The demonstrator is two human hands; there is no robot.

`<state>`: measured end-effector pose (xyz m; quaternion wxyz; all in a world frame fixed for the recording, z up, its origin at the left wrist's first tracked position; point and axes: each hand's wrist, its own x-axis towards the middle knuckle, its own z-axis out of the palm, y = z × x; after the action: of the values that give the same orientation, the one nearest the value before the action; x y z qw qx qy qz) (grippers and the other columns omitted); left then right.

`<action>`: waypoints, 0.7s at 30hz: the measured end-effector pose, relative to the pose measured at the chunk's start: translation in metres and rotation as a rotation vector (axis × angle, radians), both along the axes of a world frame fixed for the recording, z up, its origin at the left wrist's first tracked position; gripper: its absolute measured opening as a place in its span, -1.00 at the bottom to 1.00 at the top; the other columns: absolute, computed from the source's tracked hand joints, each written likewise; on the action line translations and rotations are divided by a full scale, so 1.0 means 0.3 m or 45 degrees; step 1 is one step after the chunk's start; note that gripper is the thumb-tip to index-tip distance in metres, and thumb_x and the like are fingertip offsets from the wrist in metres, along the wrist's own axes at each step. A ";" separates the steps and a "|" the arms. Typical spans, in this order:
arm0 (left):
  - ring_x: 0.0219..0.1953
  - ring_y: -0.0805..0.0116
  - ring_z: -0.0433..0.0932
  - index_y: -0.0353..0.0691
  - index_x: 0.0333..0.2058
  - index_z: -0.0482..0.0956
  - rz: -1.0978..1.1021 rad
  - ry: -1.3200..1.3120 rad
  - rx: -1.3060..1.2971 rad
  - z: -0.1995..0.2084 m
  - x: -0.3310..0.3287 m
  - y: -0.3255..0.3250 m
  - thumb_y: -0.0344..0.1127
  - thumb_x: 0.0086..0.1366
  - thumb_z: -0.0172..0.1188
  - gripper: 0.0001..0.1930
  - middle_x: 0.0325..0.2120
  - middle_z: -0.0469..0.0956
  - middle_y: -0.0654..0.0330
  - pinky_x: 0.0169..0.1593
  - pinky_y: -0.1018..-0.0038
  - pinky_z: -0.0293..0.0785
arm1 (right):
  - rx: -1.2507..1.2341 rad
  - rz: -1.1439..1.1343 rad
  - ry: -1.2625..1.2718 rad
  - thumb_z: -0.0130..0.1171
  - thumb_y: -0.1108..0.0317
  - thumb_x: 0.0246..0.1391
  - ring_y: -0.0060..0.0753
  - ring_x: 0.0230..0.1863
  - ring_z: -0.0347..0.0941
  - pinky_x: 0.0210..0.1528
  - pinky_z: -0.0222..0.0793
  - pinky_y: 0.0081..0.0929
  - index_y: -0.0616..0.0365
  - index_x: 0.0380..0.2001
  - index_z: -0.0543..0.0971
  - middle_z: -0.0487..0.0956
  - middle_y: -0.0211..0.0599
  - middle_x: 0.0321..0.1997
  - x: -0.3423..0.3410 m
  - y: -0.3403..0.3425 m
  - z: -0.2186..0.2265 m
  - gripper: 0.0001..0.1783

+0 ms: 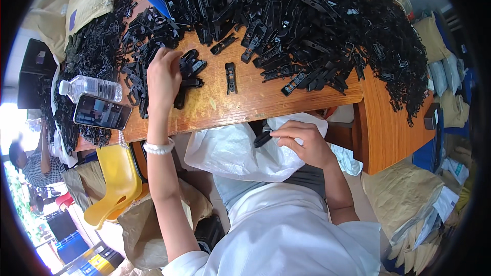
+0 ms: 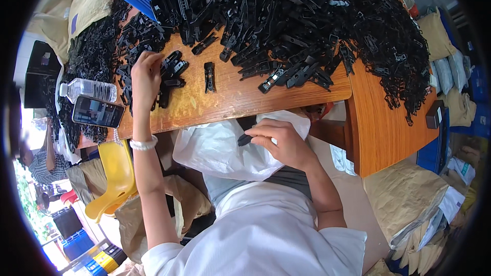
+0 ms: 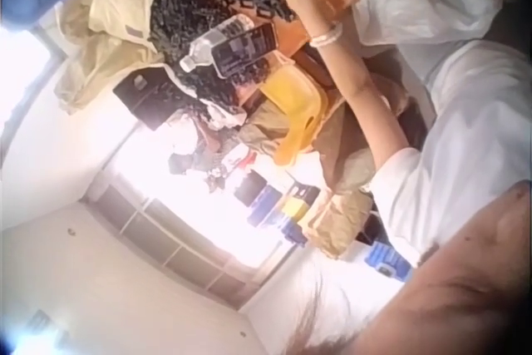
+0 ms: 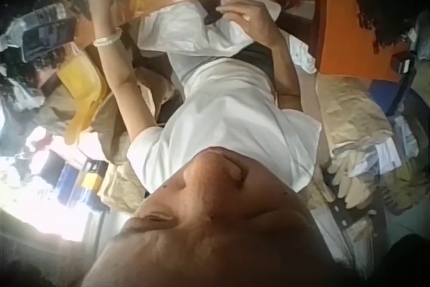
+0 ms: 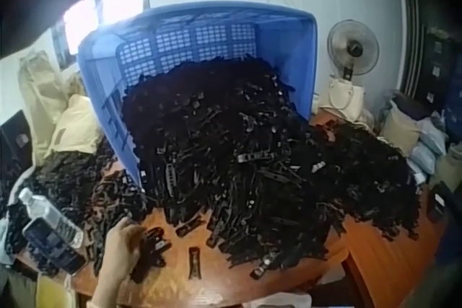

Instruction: Assembling small black plastic components by hand at a workstation.

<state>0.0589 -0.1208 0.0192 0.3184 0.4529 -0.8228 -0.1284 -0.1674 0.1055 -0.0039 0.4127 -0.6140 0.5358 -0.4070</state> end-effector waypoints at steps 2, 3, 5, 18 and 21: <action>-0.44 0.13 0.48 -0.35 -0.43 0.55 -0.132 -0.366 -0.071 -0.010 -0.022 -0.067 -0.56 0.04 0.07 -0.89 -0.48 0.46 0.07 -0.35 0.42 0.38 | 0.009 -0.039 0.015 0.16 0.56 -0.14 -0.34 -0.41 0.44 -0.35 0.33 -0.52 0.26 -0.33 0.56 0.54 -0.24 -0.42 -0.007 0.015 -0.001 -0.79; -0.39 0.08 0.48 -0.32 -0.49 0.57 -0.077 -0.516 0.014 -0.009 -0.043 -0.083 -0.41 -0.01 0.16 -0.89 -0.47 0.47 0.04 -0.30 0.34 0.39 | 0.022 -0.078 0.028 0.15 0.56 -0.14 -0.35 -0.40 0.44 -0.35 0.33 -0.53 0.27 -0.34 0.57 0.54 -0.25 -0.42 -0.014 0.024 -0.003 -0.80; -0.39 0.07 0.48 -0.30 -0.50 0.58 -0.111 -0.623 0.023 -0.013 -0.067 -0.113 -0.35 -0.04 0.20 -0.85 -0.47 0.47 0.04 -0.30 0.33 0.40 | 0.008 -0.120 0.042 0.15 0.56 -0.14 -0.37 -0.42 0.44 -0.37 0.33 -0.55 0.27 -0.35 0.57 0.54 -0.25 -0.43 -0.035 0.047 -0.004 -0.81; -0.35 0.11 0.41 -0.32 -0.49 0.43 -0.110 -0.540 -0.275 0.006 -0.153 -0.057 -0.43 -0.01 0.14 -0.89 -0.49 0.45 0.07 -0.32 0.30 0.39 | -0.032 -1.376 0.301 0.01 0.50 0.04 -0.53 -0.43 0.43 -0.36 0.33 -0.62 0.31 -0.35 0.54 0.54 -0.28 -0.37 -0.417 0.057 -0.005 -0.85; -0.38 0.12 0.39 -0.35 -0.46 0.41 -0.114 -0.391 -0.350 0.031 -0.169 -0.011 -0.45 0.05 0.13 -0.89 -0.52 0.43 0.07 -0.36 0.31 0.35 | -0.379 -1.361 0.780 0.03 0.50 0.02 -0.39 -0.44 0.45 -0.31 0.33 -0.54 0.28 -0.37 0.54 0.53 -0.23 -0.38 -0.502 -0.009 -0.025 -0.87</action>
<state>0.0083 -0.1240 0.0284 0.2421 0.3826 -0.8907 0.0416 -0.3180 0.1028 -0.0113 -0.1095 -0.4011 0.7999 -0.4328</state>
